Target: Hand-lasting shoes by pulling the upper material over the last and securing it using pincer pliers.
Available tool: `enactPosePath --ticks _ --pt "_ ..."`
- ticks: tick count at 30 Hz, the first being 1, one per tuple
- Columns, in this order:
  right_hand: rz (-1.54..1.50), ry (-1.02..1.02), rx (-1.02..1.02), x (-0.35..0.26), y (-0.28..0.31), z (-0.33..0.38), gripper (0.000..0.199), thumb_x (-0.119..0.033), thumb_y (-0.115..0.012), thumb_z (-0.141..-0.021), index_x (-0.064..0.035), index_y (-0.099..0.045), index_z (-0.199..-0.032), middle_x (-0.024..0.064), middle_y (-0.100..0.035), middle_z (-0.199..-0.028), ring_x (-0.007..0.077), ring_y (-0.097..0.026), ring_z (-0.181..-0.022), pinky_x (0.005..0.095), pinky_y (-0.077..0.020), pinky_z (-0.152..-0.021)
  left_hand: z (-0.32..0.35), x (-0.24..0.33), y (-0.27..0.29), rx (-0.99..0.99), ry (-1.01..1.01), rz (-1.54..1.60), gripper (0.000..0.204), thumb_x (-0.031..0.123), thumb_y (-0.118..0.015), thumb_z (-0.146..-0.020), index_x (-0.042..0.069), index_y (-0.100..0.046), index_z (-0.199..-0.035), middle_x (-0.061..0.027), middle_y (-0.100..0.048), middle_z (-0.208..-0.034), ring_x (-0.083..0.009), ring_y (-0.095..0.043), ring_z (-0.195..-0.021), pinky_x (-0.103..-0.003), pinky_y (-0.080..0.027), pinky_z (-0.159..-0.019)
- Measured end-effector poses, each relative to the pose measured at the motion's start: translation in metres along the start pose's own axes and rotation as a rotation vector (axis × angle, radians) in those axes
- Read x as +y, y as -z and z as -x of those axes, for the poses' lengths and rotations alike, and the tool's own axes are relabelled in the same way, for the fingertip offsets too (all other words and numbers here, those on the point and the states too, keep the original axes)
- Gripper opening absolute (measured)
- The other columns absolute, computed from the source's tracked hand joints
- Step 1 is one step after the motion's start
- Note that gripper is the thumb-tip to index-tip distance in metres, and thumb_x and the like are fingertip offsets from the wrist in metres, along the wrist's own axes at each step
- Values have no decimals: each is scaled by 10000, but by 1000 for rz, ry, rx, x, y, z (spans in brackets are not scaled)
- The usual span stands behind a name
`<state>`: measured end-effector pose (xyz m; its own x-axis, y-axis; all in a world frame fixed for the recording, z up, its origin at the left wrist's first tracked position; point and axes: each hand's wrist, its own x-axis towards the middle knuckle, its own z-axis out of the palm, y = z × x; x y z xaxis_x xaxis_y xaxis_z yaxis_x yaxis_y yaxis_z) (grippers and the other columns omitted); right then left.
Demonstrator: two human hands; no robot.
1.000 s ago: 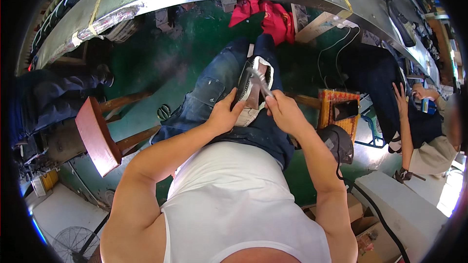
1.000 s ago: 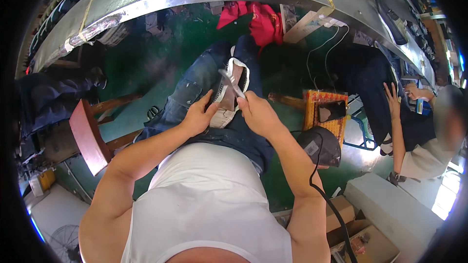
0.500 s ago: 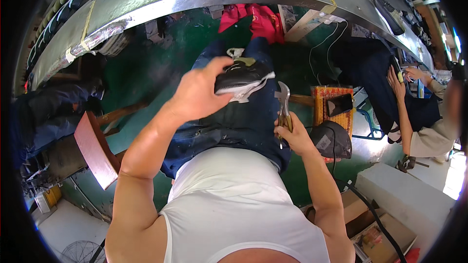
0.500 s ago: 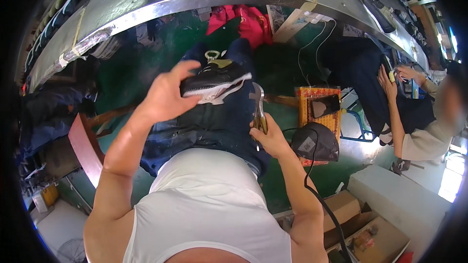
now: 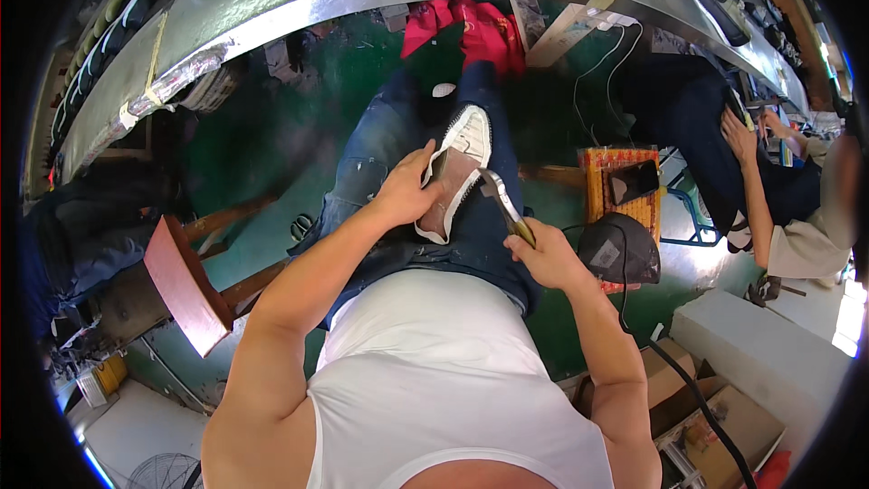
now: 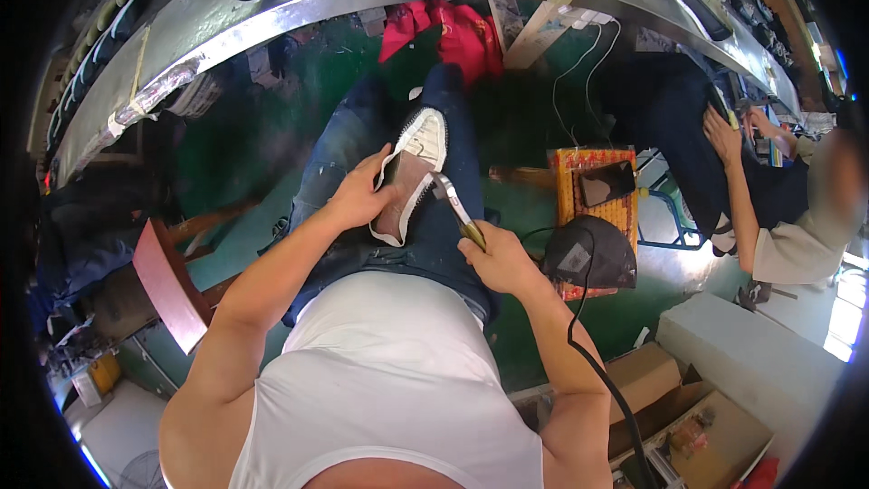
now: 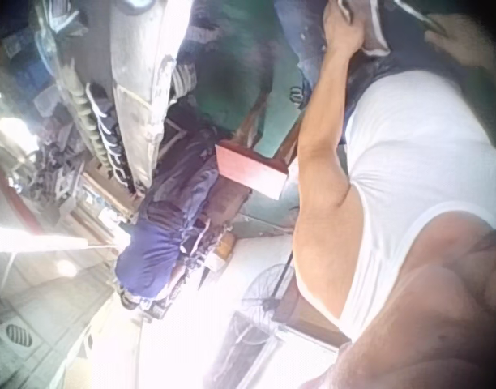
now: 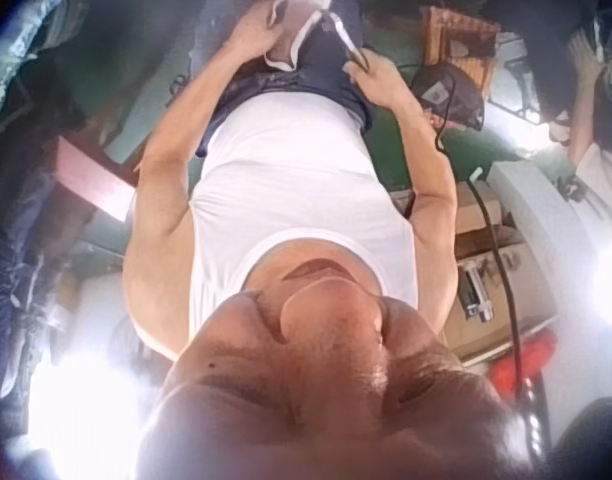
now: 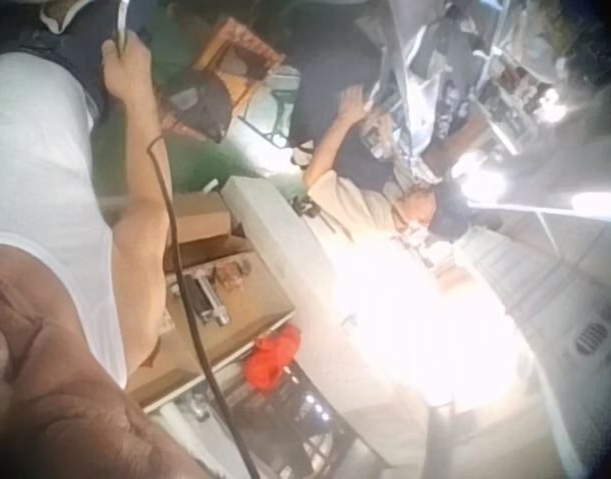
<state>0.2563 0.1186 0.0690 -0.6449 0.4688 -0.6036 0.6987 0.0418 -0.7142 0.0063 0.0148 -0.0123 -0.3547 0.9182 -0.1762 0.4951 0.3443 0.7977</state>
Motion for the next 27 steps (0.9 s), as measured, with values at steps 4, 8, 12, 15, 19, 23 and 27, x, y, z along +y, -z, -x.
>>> enactPosePath --ticks 4,8,12,15,19,23,27 --pt "-124 17 -153 -7 0 -16 229 -164 -568 -953 22 -620 -1076 65 -663 -861 129 -589 -712 269 -484 -634 8 12 0 132 53 -35 365 239 -548 -966 -1 -612 -1233 -278 -653 -1042 -407 -648 -985 -419 -522 -836" --pt "-536 -118 -273 -17 -1 -37 267 -189 -554 -976 10 -604 -1146 64 -664 -955 157 -628 -752 289 -538 -693 12 22 2 159 44 -136 313 246 -543 -963 2 -635 -1136 -258 -666 -904 -428 -653 -865 -464 -527 -752" --pt "251 221 4 -24 -14 -50 218 -169 -561 -931 11 -574 -1053 186 -644 -868 354 -629 -813 429 -513 -737 10 17 3 99 74 -205 253 242 -540 -963 8 -633 -937 -249 -646 -788 -452 -632 -774 -512 -501 -681" --pt "231 281 28 -24 -18 -44 189 -154 -554 -922 8 -571 -1019 218 -619 -870 394 -597 -830 437 -502 -764 13 14 5 156 60 -123 246 225 -539 -961 12 -591 -850 -260 -626 -759 -456 -619 -758 -524 -482 -661" --pt "-449 -147 -312 -25 1 -47 250 -171 -578 -949 -15 -618 -1140 105 -668 -989 203 -648 -923 368 -557 -755 14 19 4 157 35 -99 205 214 -546 -955 27 -623 -918 -260 -631 -768 -444 -629 -762 -511 -495 -661" --pt "-361 -177 -447 -38 24 -51 279 -173 -565 -953 -37 -603 -1194 68 -659 -1039 164 -631 -958 354 -560 -749 19 23 -4 234 -100 -144 256 213 -554 -948 8 -642 -1074 -243 -665 -847 -418 -660 -785 -479 -530 -676" --pt "-122 -255 -468 -68 56 -55 204 -193 -585 -938 -29 -626 -1052 33 -685 -955 139 -640 -876 319 -502 -699 22 33 -3 175 -193 -330 333 229 -534 -965 -37 -623 -1143 -242 -681 -1012 -403 -673 -889 -449 -546 -763"
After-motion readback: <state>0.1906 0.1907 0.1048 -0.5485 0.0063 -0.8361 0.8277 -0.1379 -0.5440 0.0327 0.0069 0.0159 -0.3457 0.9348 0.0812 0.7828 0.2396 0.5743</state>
